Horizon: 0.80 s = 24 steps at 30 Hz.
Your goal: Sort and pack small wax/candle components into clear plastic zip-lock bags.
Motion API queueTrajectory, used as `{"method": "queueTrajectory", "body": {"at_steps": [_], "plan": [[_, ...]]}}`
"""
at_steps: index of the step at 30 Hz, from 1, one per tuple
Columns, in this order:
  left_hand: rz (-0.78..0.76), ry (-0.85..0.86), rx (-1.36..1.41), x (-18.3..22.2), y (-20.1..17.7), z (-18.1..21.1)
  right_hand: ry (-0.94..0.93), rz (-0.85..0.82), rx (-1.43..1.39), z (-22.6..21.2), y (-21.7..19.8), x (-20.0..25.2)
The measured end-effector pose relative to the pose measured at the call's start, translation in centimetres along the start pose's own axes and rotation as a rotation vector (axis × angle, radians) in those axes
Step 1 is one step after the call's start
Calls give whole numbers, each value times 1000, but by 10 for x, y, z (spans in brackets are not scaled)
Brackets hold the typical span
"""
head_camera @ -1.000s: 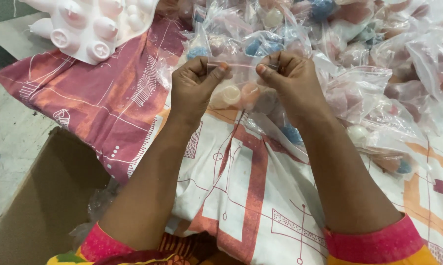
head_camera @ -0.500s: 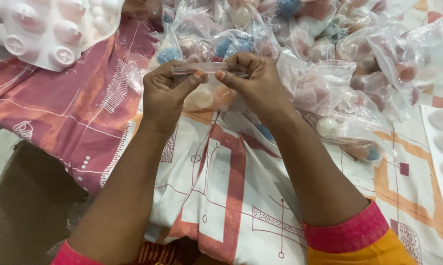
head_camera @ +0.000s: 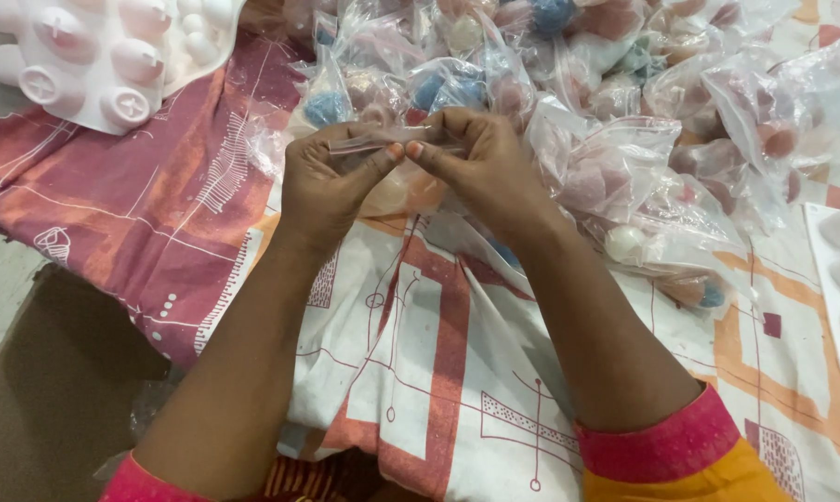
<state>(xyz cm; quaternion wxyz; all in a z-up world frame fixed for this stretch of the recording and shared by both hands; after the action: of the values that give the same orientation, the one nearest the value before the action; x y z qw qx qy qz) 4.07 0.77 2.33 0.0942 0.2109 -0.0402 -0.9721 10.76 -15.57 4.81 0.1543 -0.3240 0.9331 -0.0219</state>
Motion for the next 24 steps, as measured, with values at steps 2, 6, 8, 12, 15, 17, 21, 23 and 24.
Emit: {"method": "queueTrajectory", "body": {"at_steps": [2,6,8,12,15,17,21,23,24], "plan": [[-13,4,16,-1,0,-3,12,4,19,-1,2,2],[-35,32,40,-1,1,-3,20,18,53,1,3,1],[-10,35,15,-1,-2,-2,24,25,24,8,-7,-4],[107,62,82,-8,-19,-11,120,86,-152,17,-27,-6],[167,57,93,-8,-30,-20,122,125,-223,23,-31,-6],[178,76,95,-8,-32,-22,115,127,-242,30,-34,-7],[182,64,113,-9,-33,-22,134,143,-302,32,-35,-7],[172,43,130,-9,-31,-16,150,155,-289,19,-30,-7],[160,19,148,-8,-30,-14,169,169,-275,14,-28,-5]]}}
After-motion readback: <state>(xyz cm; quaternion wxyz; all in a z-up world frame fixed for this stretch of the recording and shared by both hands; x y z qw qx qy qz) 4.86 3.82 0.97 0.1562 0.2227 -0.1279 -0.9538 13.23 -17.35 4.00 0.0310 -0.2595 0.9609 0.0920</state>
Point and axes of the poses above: each hand's wrist, its own x-axis away from the middle knuckle, its own y-axis out of the palm, z = x × y, the point moved 5 cm from there along -x, towards the middle knuckle
